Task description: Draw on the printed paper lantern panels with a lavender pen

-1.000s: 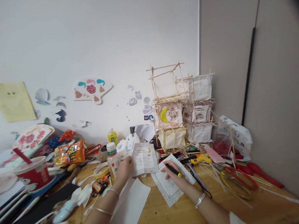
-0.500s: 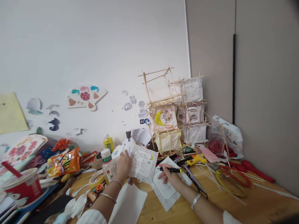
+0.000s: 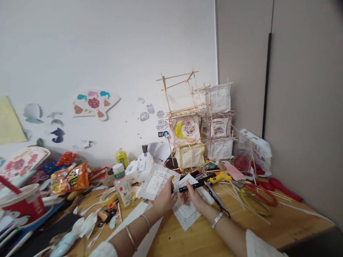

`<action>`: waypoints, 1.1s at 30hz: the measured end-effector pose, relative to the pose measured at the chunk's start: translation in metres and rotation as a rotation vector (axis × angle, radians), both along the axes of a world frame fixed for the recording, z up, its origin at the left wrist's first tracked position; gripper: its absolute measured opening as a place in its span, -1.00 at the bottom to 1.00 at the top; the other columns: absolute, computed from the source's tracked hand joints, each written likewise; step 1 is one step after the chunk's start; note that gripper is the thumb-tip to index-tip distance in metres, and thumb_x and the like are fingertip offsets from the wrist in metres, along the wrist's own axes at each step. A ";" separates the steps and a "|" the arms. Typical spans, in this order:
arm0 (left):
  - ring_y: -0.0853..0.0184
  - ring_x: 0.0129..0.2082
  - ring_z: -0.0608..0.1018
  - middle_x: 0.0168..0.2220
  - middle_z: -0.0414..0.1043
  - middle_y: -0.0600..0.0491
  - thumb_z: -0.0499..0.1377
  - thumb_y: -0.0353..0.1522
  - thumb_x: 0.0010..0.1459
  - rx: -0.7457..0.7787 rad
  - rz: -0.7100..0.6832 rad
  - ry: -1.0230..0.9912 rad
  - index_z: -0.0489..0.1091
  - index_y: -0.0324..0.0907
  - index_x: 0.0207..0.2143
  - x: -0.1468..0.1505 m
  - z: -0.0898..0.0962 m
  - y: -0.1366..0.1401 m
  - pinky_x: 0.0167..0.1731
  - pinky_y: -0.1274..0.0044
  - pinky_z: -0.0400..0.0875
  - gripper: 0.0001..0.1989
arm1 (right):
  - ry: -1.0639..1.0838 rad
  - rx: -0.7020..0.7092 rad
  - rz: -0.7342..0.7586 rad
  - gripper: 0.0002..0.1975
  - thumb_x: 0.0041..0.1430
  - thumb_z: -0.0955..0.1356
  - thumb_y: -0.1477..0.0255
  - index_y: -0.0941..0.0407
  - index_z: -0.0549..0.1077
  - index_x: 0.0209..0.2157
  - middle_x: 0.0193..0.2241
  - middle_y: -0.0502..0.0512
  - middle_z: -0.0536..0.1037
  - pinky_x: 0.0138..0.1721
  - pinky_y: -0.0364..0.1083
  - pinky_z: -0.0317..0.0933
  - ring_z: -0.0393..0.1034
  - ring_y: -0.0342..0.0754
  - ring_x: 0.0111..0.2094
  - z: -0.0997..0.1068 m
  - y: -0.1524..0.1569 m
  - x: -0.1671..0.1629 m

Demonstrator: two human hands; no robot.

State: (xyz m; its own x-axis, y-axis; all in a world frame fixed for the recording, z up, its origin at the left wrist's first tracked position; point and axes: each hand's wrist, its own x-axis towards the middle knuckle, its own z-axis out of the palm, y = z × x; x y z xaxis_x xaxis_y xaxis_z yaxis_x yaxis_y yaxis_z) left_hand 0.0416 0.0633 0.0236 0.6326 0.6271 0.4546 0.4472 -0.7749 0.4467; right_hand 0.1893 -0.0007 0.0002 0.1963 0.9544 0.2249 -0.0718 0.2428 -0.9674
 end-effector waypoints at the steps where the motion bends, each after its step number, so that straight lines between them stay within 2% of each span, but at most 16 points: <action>1: 0.22 -0.14 0.50 -0.02 0.37 -0.06 0.15 -0.26 0.26 -0.014 -0.001 -0.009 0.31 -0.20 0.03 0.002 -0.001 -0.003 -0.17 0.29 0.47 -0.67 | -0.006 0.006 -0.007 -0.25 0.09 0.03 -0.24 0.07 0.41 -0.66 -0.73 0.08 0.39 -0.55 -0.03 0.21 0.26 -0.04 -0.68 0.001 -0.001 0.000; 7: 0.22 -0.14 0.50 -0.02 0.37 -0.06 0.15 -0.26 0.27 -0.039 -0.009 -0.030 0.31 -0.20 0.03 0.010 -0.002 -0.008 -0.17 0.29 0.46 -0.67 | -0.029 0.038 -0.078 -0.35 0.12 0.08 -0.18 0.03 0.33 -0.67 -0.75 0.00 0.31 -0.56 -0.05 0.19 0.21 -0.06 -0.70 0.002 -0.001 0.002; 11: 0.23 -0.15 0.50 -0.03 0.38 -0.06 0.15 -0.27 0.27 -0.038 -0.038 -0.015 0.31 -0.20 0.03 0.012 -0.001 -0.012 -0.18 0.29 0.47 -0.67 | -0.060 0.013 -0.063 -0.39 0.14 0.13 -0.13 0.03 0.34 -0.70 -0.76 0.00 0.33 -0.56 -0.03 0.21 0.22 -0.05 -0.71 -0.005 0.002 0.002; 16: 0.17 -0.04 0.46 0.06 0.32 -0.08 0.14 -0.27 0.27 0.016 -0.069 -0.002 0.30 -0.17 0.06 0.018 0.001 -0.023 -0.09 0.23 0.42 -0.66 | -0.063 -0.018 -0.072 -0.47 0.09 0.24 -0.07 0.01 0.30 -0.72 -0.82 -0.04 0.25 -0.56 -0.03 0.19 0.23 -0.02 -0.69 -0.011 0.005 0.004; 19: 0.20 -0.08 0.48 0.03 0.35 -0.07 0.14 -0.27 0.27 0.037 -0.091 0.036 0.33 -0.17 0.02 0.022 0.005 -0.028 -0.11 0.26 0.43 -0.70 | -0.015 -0.026 -0.085 -0.47 0.09 0.22 -0.09 0.02 0.31 -0.69 -0.81 -0.05 0.25 -0.59 -0.05 0.13 0.20 -0.04 -0.70 -0.009 0.004 0.005; 24: 0.23 -0.13 0.50 -0.03 0.39 -0.05 0.14 -0.27 0.27 0.041 -0.095 0.115 0.34 -0.20 -0.02 0.027 0.021 -0.034 -0.16 0.29 0.46 -0.72 | 0.117 -0.012 -0.061 -0.42 0.03 0.23 -0.17 0.06 0.29 -0.65 -0.77 -0.07 0.26 -0.62 -0.09 0.03 0.12 -0.11 -0.72 0.000 0.004 0.008; 29: 0.23 -0.14 0.50 -0.04 0.39 -0.05 0.14 -0.27 0.27 0.033 -0.065 0.178 0.35 -0.21 -0.03 0.018 0.046 -0.040 -0.16 0.29 0.46 -0.73 | 0.268 0.053 -0.100 -0.38 0.04 0.12 -0.22 0.07 0.32 -0.50 -0.76 -0.13 0.23 -0.64 -0.16 -0.05 0.10 -0.16 -0.73 0.011 0.009 0.029; 33: 0.25 -0.16 0.51 -0.06 0.41 -0.04 0.14 -0.27 0.27 0.024 -0.067 0.241 0.36 -0.20 -0.05 0.005 0.063 -0.054 -0.16 0.31 0.46 -0.74 | 0.286 0.058 -0.015 -0.55 -0.03 0.33 -0.04 0.10 0.34 -0.50 -0.79 -0.17 0.22 -0.67 -0.20 -0.16 0.05 -0.22 -0.76 0.015 0.005 0.038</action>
